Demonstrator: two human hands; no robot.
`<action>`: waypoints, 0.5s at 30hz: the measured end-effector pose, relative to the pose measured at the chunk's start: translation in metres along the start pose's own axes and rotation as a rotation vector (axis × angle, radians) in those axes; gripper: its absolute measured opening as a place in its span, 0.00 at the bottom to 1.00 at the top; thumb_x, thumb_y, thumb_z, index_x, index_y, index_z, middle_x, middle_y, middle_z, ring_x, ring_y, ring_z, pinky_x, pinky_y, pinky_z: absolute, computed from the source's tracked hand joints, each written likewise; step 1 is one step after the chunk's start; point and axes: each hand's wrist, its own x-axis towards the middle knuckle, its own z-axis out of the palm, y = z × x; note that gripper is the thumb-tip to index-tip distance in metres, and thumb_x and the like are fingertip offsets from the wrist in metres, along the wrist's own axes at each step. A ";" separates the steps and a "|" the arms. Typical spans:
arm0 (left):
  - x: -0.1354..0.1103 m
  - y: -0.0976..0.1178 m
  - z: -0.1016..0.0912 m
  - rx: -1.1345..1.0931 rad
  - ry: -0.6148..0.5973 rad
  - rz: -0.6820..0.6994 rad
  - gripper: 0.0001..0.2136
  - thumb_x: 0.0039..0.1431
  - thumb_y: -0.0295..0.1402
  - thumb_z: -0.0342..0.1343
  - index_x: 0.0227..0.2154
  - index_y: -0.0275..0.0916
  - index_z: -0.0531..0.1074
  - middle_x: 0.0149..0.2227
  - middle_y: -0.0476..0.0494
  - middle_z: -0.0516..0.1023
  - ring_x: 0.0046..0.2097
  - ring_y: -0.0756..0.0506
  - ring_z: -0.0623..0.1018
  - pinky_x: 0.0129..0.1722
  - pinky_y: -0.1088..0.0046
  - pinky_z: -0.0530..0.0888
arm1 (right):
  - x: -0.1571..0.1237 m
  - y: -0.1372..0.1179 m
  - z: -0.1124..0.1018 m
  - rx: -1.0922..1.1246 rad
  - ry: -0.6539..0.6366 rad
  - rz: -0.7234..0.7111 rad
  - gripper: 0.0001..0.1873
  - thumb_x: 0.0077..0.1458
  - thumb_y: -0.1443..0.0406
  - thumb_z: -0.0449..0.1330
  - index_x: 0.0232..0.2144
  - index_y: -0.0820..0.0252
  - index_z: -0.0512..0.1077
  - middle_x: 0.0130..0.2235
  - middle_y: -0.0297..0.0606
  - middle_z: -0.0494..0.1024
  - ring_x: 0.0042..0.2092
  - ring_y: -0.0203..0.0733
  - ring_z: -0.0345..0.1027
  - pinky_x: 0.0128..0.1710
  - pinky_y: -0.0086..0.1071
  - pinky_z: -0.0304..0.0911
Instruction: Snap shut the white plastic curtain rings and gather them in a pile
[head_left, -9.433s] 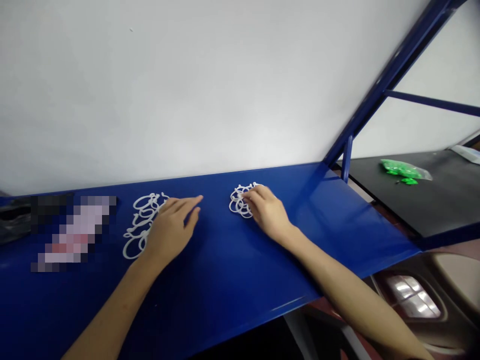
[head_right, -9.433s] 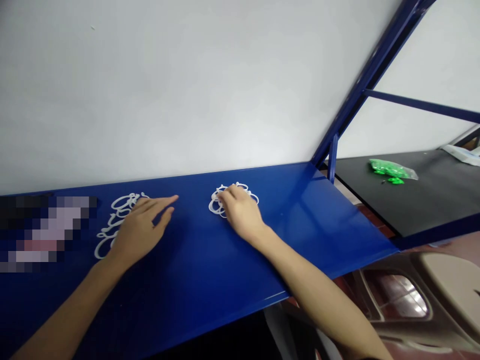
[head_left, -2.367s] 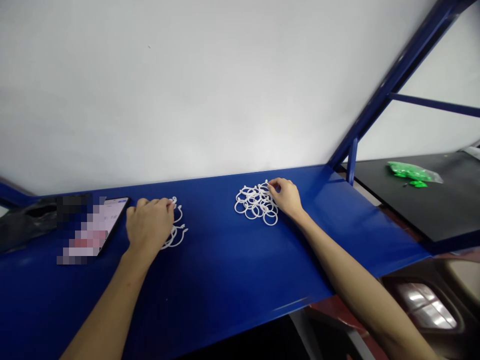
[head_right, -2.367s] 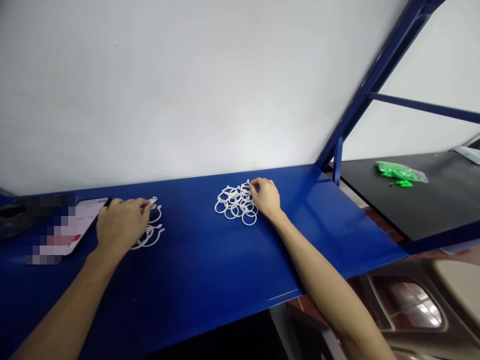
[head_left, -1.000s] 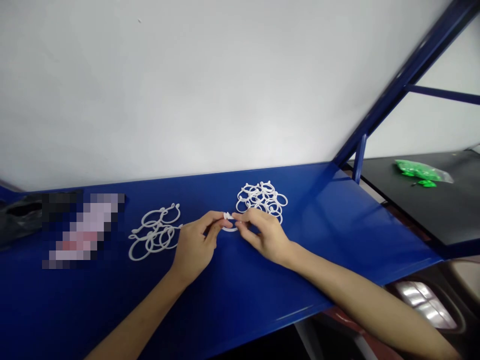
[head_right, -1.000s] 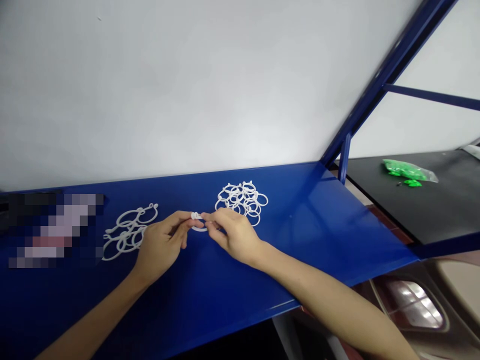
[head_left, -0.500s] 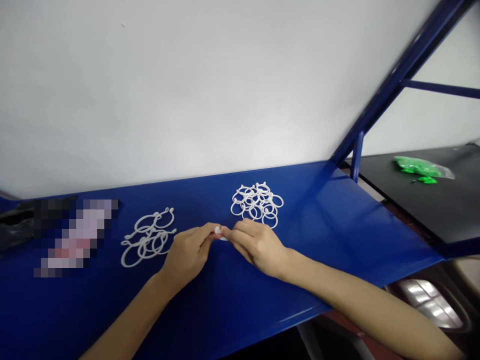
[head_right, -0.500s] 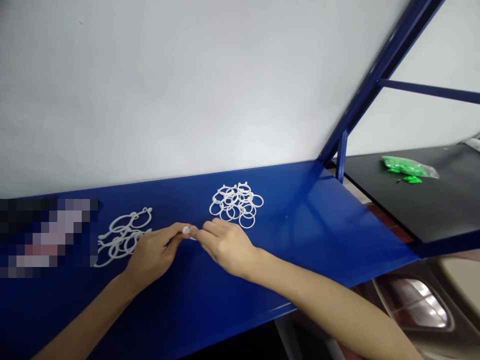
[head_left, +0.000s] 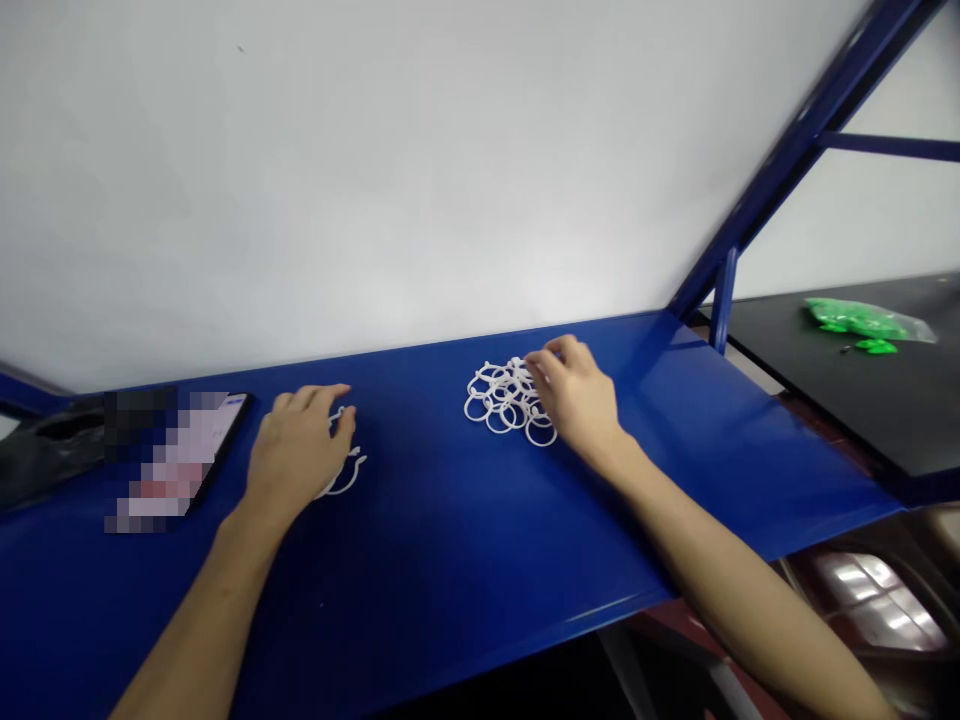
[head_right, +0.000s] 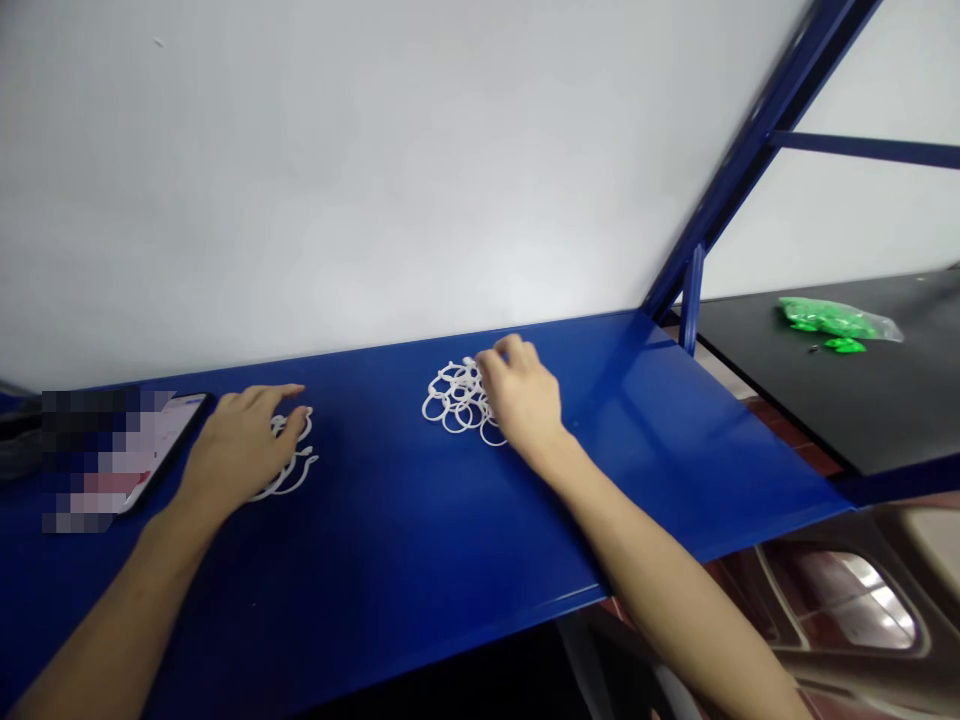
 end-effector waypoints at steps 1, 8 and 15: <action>0.002 -0.010 0.004 0.049 -0.041 -0.034 0.19 0.64 0.40 0.48 0.50 0.37 0.75 0.50 0.30 0.78 0.49 0.29 0.76 0.47 0.50 0.72 | 0.003 0.010 -0.001 -0.048 -0.010 0.053 0.12 0.69 0.64 0.53 0.41 0.59 0.77 0.43 0.45 0.77 0.42 0.45 0.67 0.29 0.31 0.58; 0.000 -0.027 0.011 0.119 -0.115 -0.023 0.15 0.64 0.40 0.48 0.37 0.41 0.79 0.39 0.35 0.81 0.42 0.33 0.75 0.39 0.57 0.69 | 0.015 0.046 -0.012 0.027 -0.319 0.214 0.07 0.63 0.68 0.58 0.40 0.59 0.76 0.42 0.42 0.79 0.40 0.43 0.69 0.33 0.32 0.59; 0.005 -0.011 -0.013 0.083 0.049 -0.162 0.14 0.65 0.43 0.48 0.35 0.40 0.73 0.31 0.43 0.76 0.40 0.37 0.75 0.39 0.62 0.69 | 0.015 0.040 -0.018 0.013 -0.574 0.158 0.09 0.61 0.69 0.57 0.40 0.56 0.77 0.42 0.39 0.80 0.39 0.42 0.72 0.31 0.31 0.55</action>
